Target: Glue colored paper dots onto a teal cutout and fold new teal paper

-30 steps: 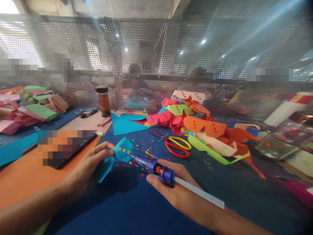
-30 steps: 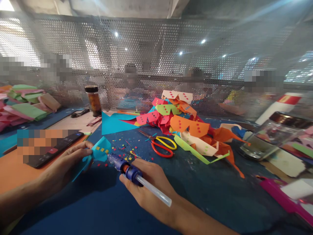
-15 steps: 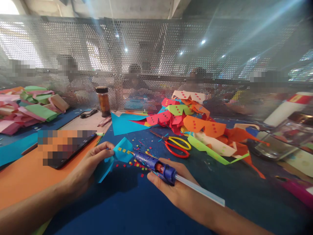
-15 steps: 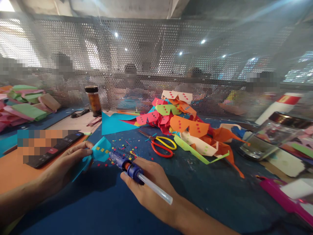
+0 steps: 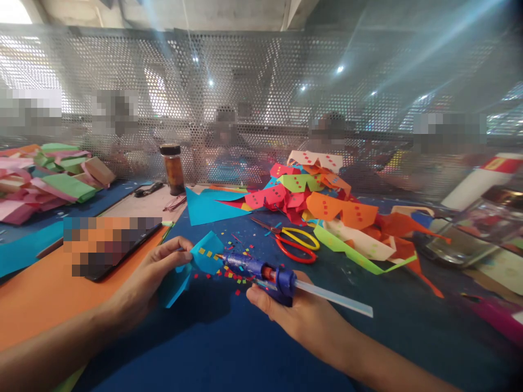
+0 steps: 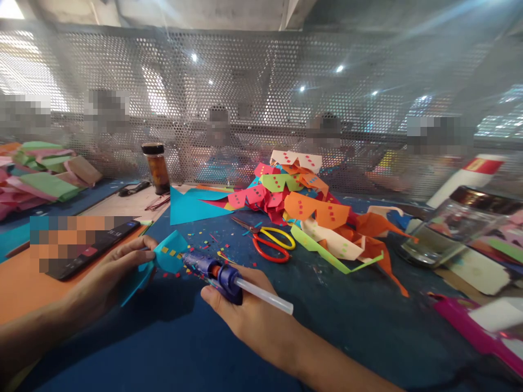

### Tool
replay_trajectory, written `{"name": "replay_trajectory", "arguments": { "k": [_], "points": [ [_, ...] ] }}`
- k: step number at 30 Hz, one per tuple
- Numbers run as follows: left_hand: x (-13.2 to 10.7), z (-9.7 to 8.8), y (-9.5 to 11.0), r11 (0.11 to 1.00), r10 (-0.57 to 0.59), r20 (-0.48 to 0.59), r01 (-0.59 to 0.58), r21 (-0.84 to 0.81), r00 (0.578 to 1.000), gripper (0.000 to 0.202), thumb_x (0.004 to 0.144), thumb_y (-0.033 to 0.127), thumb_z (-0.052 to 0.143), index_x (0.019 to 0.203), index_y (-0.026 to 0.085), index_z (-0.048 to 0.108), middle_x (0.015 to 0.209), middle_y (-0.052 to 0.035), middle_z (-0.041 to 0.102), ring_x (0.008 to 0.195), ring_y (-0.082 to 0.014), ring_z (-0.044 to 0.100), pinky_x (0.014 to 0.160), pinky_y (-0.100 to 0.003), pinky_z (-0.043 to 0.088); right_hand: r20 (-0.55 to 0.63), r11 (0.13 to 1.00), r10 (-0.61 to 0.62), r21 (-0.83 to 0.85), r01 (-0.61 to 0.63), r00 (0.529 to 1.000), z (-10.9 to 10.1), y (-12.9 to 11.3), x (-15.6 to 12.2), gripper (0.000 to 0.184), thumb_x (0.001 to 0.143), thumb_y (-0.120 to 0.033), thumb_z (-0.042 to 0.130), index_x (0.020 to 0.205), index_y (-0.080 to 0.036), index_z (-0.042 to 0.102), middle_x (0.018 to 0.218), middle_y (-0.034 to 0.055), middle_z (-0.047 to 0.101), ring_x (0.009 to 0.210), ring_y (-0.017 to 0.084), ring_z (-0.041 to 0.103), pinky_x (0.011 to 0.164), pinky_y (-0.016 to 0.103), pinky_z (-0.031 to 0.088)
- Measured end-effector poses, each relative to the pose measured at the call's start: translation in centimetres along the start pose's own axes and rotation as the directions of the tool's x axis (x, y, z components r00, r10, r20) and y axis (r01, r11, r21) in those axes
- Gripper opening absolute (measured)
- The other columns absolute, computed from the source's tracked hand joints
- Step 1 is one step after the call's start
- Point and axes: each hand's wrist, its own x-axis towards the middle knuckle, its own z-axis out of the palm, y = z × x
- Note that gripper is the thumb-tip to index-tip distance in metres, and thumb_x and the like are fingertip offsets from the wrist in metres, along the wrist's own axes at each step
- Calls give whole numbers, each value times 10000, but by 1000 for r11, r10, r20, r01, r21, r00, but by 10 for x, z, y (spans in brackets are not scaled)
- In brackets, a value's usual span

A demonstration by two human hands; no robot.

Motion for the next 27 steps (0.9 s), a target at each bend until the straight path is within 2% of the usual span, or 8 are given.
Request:
{"name": "replay_trajectory", "arguments": {
  "k": [2, 5, 11, 16, 19, 24, 27],
  "points": [
    [0, 1, 1, 1000, -6, -4, 6, -4, 1000, 297, 714, 400, 815, 782, 203, 603, 540, 61, 543, 451, -69, 455, 431, -155, 387, 64, 999, 24, 39, -27, 998, -1, 0, 0, 327, 860, -548, 596, 895, -247, 719, 708, 35, 658, 672, 208, 621, 625, 342, 529],
    [-1, 2, 2, 1000, -4, -4, 4, -5, 1000, 291, 712, 392, 816, 783, 204, 606, 543, 62, 541, 453, -69, 452, 433, -155, 379, 111, 995, 31, 90, -41, 993, -3, -3, 0, 305, 874, -525, 593, 844, -244, 708, 672, 22, 638, 643, 191, 606, 579, 312, 507],
    [0, 1, 1, 1000, -4, -9, 3, -11, 1000, 272, 720, 378, 806, 774, 198, 609, 558, 52, 556, 456, -69, 450, 433, -155, 368, 13, 991, -36, 129, 33, 999, -4, -3, 1, 257, 868, -491, 622, 812, -253, 700, 637, -3, 615, 605, 166, 590, 565, 288, 503],
    [0, 1, 1, 1000, -16, -13, 16, -11, 1000, 282, 706, 384, 817, 783, 205, 612, 542, 64, 545, 439, -65, 449, 421, -147, 364, 26, 994, -45, 100, 42, 999, -3, -4, 0, 249, 861, -486, 626, 841, -256, 716, 631, -4, 619, 600, 165, 595, 557, 282, 508],
    [-1, 1, 0, 1000, -7, -4, 7, 9, 1000, 280, 709, 387, 814, 783, 201, 619, 578, 46, 590, 451, -73, 472, 425, -153, 369, 4, 994, -31, 102, 30, 1000, -3, -3, -2, 263, 861, -500, 617, 840, -257, 717, 638, 1, 627, 607, 175, 609, 566, 297, 520],
    [-3, 1, -5, 988, 41, 40, -47, 148, 998, 254, 766, 401, 779, 758, 190, 637, 553, 50, 538, 454, -74, 433, 417, -155, 318, -113, 984, 8, 175, 12, 994, -2, 0, 2, 299, 855, -532, 618, 815, -247, 699, 637, 5, 640, 630, 190, 638, 622, 321, 547],
    [-7, 4, -6, 964, 52, 110, -79, 253, 993, 244, 792, 422, 754, 781, 194, 667, 587, 27, 582, 476, -85, 441, 432, -167, 316, -141, 976, 54, 215, -22, 989, -2, -2, 6, 337, 843, -562, 624, 853, -232, 686, 656, 8, 650, 647, 191, 647, 700, 341, 558]
  ]
}}
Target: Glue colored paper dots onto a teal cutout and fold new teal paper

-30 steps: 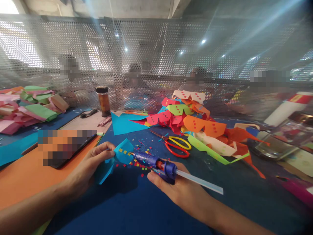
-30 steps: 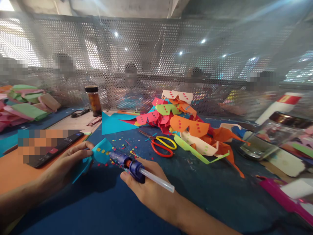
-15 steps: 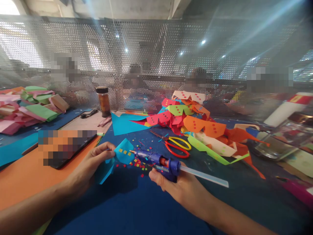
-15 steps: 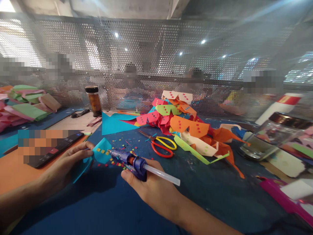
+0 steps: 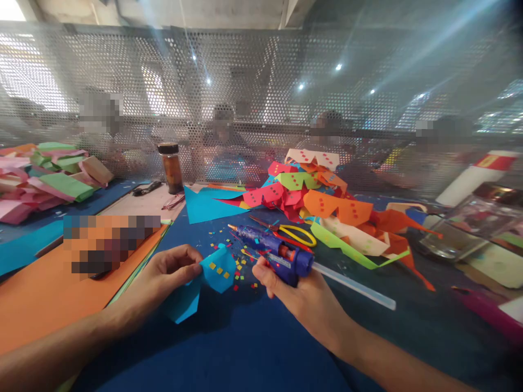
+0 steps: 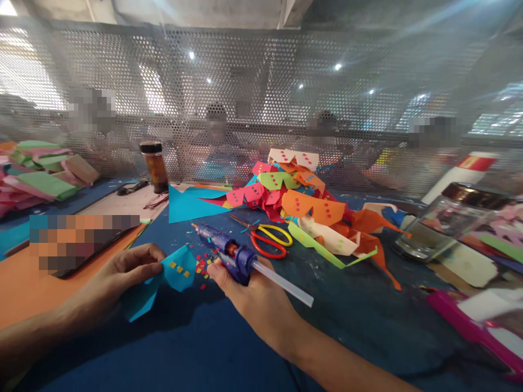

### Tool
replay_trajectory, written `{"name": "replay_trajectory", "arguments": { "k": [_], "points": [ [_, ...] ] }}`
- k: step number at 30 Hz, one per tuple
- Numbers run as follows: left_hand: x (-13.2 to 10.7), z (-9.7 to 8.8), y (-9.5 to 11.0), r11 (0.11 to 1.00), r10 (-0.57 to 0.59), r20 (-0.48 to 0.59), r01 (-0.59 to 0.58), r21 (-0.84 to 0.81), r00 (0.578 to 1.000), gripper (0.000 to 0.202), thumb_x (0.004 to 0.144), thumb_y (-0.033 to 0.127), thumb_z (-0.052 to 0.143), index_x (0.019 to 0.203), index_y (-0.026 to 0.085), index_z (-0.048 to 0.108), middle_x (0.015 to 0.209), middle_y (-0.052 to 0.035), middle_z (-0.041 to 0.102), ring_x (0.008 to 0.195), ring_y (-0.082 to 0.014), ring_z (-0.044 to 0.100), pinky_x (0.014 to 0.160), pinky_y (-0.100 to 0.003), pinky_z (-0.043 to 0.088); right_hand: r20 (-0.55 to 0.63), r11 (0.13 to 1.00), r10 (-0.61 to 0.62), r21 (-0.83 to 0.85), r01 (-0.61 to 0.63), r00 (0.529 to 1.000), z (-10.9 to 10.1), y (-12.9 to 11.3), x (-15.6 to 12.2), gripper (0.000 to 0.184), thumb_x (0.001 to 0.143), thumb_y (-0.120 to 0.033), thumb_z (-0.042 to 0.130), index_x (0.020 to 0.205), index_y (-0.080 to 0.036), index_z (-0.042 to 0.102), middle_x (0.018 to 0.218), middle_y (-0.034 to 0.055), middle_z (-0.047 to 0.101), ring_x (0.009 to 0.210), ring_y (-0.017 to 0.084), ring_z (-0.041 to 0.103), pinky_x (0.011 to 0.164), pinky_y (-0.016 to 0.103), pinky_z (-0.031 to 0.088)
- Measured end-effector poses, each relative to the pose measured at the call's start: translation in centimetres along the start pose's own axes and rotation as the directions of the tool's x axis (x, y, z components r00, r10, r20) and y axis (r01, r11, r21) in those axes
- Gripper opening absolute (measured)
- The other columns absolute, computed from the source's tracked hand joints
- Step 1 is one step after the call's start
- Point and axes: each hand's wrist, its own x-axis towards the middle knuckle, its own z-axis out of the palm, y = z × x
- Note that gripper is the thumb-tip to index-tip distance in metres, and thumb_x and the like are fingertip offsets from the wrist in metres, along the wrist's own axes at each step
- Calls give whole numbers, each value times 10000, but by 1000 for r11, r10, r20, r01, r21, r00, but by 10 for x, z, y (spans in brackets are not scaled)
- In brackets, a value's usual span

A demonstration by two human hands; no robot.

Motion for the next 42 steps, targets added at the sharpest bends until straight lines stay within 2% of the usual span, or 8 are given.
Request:
{"name": "replay_trajectory", "arguments": {
  "k": [6, 15, 19, 21, 23, 28, 36, 42],
  "points": [
    [-9, 11, 9, 993, 43, 132, -57, 105, 990, 233, 791, 429, 738, 767, 198, 715, 663, -13, 663, 546, -119, 509, 485, -190, 370, 139, 987, 18, 158, -40, 990, 3, -9, 2, 286, 810, -501, 695, 889, -227, 684, 779, -4, 682, 719, 161, 647, 739, 306, 550],
    [-14, 18, 13, 983, 15, 171, -45, 176, 985, 224, 772, 437, 745, 787, 215, 766, 711, -31, 696, 582, -144, 559, 512, -206, 418, 106, 996, -5, 85, -4, 994, 7, -11, 0, 198, 836, -409, 627, 803, -216, 660, 720, -19, 635, 677, 148, 607, 694, 292, 521],
    [-13, 14, 10, 971, 30, 124, -58, 231, 992, 304, 793, 463, 740, 1002, 243, 754, 922, -62, 751, 764, -202, 657, 631, -240, 505, 41, 997, 16, 78, -19, 999, 2, -11, 2, 224, 826, -437, 627, 810, -215, 655, 690, -19, 619, 638, 148, 587, 676, 299, 517],
    [-12, 11, 7, 974, 10, 102, -32, 224, 995, 439, 816, 481, 723, 1198, 274, 660, 965, -55, 746, 720, -191, 666, 593, -244, 509, 16, 996, 2, 91, -4, 1000, -2, -10, 4, 230, 828, -443, 628, 811, -215, 652, 681, -21, 612, 622, 145, 574, 677, 300, 516],
    [-9, 8, 3, 980, -12, 97, -7, 199, 995, 511, 842, 498, 696, 1284, 276, 567, 889, -30, 734, 587, -155, 634, 515, -234, 478, -11, 996, -7, 90, 8, 1000, -5, -9, 6, 238, 831, -448, 625, 812, -213, 651, 677, -19, 608, 627, 149, 571, 692, 308, 512],
    [-3, 3, -3, 984, -11, 75, -3, 180, 997, 391, 865, 503, 675, 1096, 200, 592, 661, 25, 662, 542, -130, 603, 513, -218, 441, -42, 999, -11, 52, 13, 999, -10, -7, 10, 272, 833, -473, 607, 808, -206, 650, 662, -6, 593, 636, 164, 562, 698, 326, 497],
    [0, 1, -1, 975, 36, 28, -41, 217, 999, 421, 871, 485, 663, 1179, 204, 604, 621, 35, 649, 569, -137, 610, 543, -235, 450, -90, 995, -60, 73, 67, 994, -10, -5, 13, 244, 829, -449, 625, 778, -210, 638, 607, -28, 553, 542, 131, 504, 618, 294, 483],
    [3, -1, -1, 965, 47, -10, -43, 260, 999, 380, 832, 495, 673, 1051, 184, 660, 606, 14, 669, 572, -155, 611, 530, -247, 458, -120, 994, -83, 55, 90, 989, -9, -6, 16, 229, 825, -428, 631, 767, -207, 633, 567, -41, 532, 514, 123, 495, 591, 280, 484]
  ]
}}
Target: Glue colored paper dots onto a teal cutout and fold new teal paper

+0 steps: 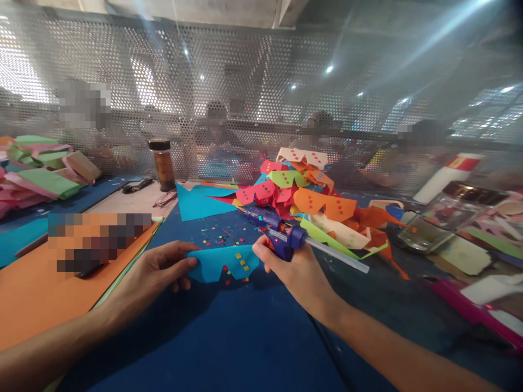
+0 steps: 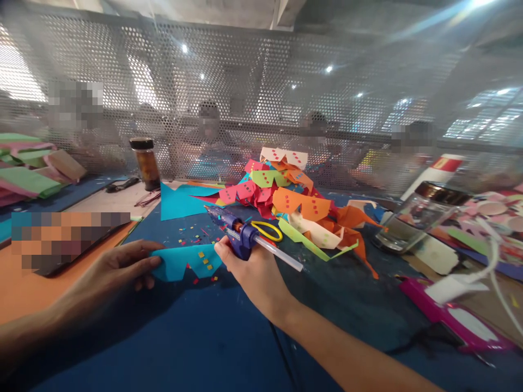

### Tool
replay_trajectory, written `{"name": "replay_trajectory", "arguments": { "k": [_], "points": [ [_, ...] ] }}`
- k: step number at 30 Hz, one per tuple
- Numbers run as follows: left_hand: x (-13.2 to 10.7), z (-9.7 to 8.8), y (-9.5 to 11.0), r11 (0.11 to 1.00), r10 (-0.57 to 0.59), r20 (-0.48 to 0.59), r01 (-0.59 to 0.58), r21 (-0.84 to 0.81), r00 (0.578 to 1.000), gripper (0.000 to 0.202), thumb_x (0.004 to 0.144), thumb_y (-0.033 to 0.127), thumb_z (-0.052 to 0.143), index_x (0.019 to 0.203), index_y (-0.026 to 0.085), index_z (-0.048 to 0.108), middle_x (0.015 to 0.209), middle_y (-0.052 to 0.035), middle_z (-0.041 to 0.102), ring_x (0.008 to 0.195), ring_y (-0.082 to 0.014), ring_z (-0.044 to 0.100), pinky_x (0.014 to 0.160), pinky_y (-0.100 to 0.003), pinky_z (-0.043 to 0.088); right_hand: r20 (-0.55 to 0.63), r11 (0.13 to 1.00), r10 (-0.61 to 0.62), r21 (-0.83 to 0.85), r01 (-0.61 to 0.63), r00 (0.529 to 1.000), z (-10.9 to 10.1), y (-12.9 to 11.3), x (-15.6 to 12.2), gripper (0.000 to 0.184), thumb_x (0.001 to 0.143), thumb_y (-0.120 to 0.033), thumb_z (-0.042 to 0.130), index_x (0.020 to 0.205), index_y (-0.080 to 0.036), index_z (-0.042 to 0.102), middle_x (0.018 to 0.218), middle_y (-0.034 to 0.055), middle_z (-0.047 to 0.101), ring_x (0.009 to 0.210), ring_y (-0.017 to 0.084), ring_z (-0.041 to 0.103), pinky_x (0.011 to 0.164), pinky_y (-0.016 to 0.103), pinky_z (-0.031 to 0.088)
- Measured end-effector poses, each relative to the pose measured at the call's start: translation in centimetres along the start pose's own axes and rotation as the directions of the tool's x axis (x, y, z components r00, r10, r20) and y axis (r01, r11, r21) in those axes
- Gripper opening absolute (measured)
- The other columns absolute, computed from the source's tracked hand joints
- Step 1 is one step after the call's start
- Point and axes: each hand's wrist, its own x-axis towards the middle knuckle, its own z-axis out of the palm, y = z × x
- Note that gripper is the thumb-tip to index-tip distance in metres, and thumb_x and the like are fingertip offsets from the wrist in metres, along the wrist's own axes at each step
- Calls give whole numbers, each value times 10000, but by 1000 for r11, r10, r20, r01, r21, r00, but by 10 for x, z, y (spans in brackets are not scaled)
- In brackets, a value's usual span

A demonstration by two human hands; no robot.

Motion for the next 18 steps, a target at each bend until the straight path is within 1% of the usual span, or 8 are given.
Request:
{"name": "replay_trajectory", "arguments": {
  "k": [4, 6, 8, 10, 12, 14, 16, 18],
  "points": [
    [0, -2, 3, 999, -1, 11, 0, 46, 1000, 341, 855, 519, 627, 960, 197, 667, 570, 29, 640, 536, -155, 619, 498, -242, 437, 0, 1000, 14, 24, -14, 1000, 0, -2, 1, 206, 813, -407, 638, 766, -207, 631, 568, -41, 548, 525, 126, 536, 564, 264, 493],
    [0, -3, 6, 998, 0, 18, -1, 63, 1000, 331, 864, 526, 609, 900, 201, 661, 565, 43, 611, 515, -144, 615, 492, -239, 425, 10, 1000, 23, 15, -23, 1000, 0, -1, 2, 213, 819, -411, 637, 761, -207, 632, 569, -39, 555, 528, 128, 549, 556, 259, 497],
    [0, -3, 8, 997, 8, 4, -8, 78, 1000, 329, 865, 529, 601, 854, 203, 646, 557, 52, 594, 506, -136, 604, 501, -241, 417, 16, 1000, 23, -9, -23, 1000, -1, 1, 2, 230, 840, -429, 628, 771, -209, 639, 568, -36, 561, 528, 132, 556, 543, 258, 494],
    [0, -4, 9, 996, 8, -24, -6, 84, 1000, 331, 868, 532, 587, 832, 205, 624, 538, 53, 596, 513, -138, 594, 520, -247, 421, -13, 999, -8, -48, 7, 1000, 0, 4, 0, 251, 858, -455, 629, 791, -214, 647, 592, -26, 585, 544, 141, 572, 559, 268, 502],
    [1, -5, 10, 997, 2, -56, 2, 73, 998, 334, 860, 539, 584, 817, 208, 604, 519, 54, 595, 518, -142, 584, 535, -254, 435, -68, 995, -56, -86, 50, 996, 1, 6, -3, 262, 853, -478, 650, 807, -220, 652, 636, -10, 616, 573, 155, 594, 580, 281, 514],
    [3, -5, 10, 999, 3, -75, 1, 54, 997, 336, 847, 543, 592, 819, 208, 595, 528, 52, 600, 532, -147, 587, 552, -263, 456, -98, 991, -93, -104, 83, 991, 4, 7, -8, 255, 843, -483, 669, 814, -230, 649, 656, 1, 629, 581, 169, 601, 549, 283, 506],
    [3, -6, 11, 999, 15, -83, -12, 38, 996, 333, 840, 538, 601, 843, 206, 596, 553, 47, 613, 554, -151, 598, 572, -271, 474, -49, 984, -150, -101, 145, 987, 6, 5, -13, 234, 856, -466, 658, 792, -243, 624, 648, -2, 616, 555, 164, 578, 491, 271, 469],
    [3, -5, 13, 999, 27, -86, -25, 25, 996, 328, 838, 529, 605, 867, 203, 593, 570, 44, 622, 565, -153, 607, 586, -277, 484, 96, 965, -232, -105, 242, 968, 8, 2, -17, 232, 880, -417, 638, 739, -244, 574, 652, -8, 596, 543, 147, 548, 468, 257, 429]
  ]
}}
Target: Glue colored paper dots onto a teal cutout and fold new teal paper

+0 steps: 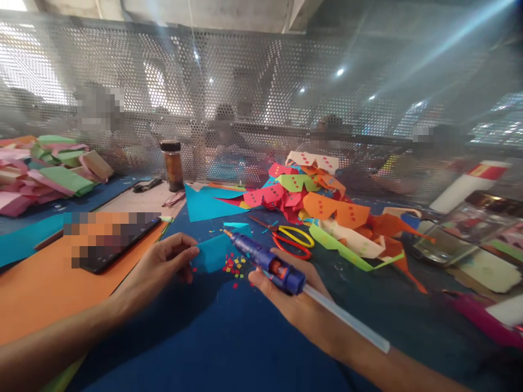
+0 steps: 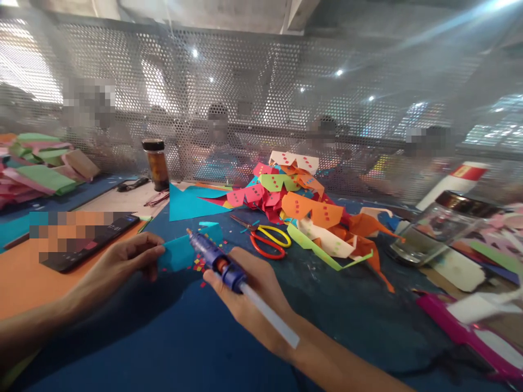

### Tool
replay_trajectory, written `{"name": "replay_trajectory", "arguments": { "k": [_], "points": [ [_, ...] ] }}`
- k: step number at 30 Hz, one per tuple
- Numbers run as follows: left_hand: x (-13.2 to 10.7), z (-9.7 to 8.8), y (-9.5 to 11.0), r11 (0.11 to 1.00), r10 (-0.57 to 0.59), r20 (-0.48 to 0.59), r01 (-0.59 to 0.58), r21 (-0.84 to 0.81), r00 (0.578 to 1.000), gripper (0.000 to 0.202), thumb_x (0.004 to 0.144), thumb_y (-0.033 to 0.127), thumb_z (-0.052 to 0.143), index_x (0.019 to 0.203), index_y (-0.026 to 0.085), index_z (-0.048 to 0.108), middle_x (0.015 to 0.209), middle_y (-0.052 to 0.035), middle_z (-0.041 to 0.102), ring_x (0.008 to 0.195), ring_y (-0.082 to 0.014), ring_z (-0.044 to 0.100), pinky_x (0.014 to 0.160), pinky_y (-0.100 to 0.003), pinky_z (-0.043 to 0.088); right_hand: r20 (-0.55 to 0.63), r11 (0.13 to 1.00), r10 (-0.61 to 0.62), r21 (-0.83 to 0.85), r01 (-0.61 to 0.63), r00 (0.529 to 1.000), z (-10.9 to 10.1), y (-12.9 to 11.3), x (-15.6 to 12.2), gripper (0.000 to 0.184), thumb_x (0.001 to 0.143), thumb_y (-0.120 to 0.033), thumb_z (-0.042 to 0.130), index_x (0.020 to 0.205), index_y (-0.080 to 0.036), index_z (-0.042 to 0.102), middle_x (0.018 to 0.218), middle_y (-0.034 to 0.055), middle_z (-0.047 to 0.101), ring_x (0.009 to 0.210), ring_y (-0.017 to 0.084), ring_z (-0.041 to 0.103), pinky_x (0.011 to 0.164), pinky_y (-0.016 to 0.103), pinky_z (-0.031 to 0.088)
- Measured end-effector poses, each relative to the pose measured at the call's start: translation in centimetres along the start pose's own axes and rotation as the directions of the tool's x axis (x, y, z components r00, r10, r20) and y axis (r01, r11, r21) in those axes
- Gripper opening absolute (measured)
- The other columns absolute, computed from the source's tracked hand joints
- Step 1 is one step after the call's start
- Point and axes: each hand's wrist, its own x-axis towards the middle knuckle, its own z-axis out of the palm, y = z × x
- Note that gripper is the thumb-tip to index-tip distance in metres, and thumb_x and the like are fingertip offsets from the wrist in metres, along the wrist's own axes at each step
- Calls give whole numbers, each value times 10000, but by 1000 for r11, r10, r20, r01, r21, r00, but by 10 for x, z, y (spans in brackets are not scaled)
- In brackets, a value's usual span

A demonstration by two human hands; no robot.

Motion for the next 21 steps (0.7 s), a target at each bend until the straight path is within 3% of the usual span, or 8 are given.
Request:
{"name": "replay_trajectory", "arguments": {
  "k": [2, 6, 14, 21],
  "points": [
    [0, 1, 1, 1000, 9, 1, -9, -11, 1000, 316, 836, 515, 610, 869, 201, 585, 575, 47, 619, 558, -149, 608, 584, -277, 487, 131, 995, -91, -33, 96, 987, 1, -3, -1, 231, 891, -348, 636, 718, -232, 538, 688, -9, 596, 569, 131, 541, 502, 247, 415],
    [-1, 2, 0, 999, 41, 8, -41, -17, 999, 282, 856, 485, 599, 880, 206, 573, 577, 59, 606, 542, -139, 599, 574, -270, 482, 228, 969, -222, -59, 241, 948, 3, 1, -3, 200, 892, -272, 649, 753, -209, 519, 730, -16, 588, 613, 111, 527, 562, 234, 392],
    [-4, 2, -2, 998, 53, 33, -54, 42, 998, 251, 912, 462, 562, 908, 212, 575, 591, 55, 622, 565, -140, 597, 604, -270, 472, 317, 976, -183, -55, 211, 930, 7, 13, -7, 185, 867, -139, 644, 780, -206, 495, 761, -27, 553, 672, 116, 523, 602, 249, 364],
    [-5, 4, -1, 997, 47, 31, -49, 54, 998, 253, 900, 468, 566, 906, 216, 581, 573, 57, 613, 553, -145, 598, 585, -266, 477, 321, 975, -168, -88, 206, 932, 6, 13, -10, 236, 819, -79, 651, 761, -209, 463, 746, -42, 518, 652, 110, 495, 595, 257, 343]
  ]
}}
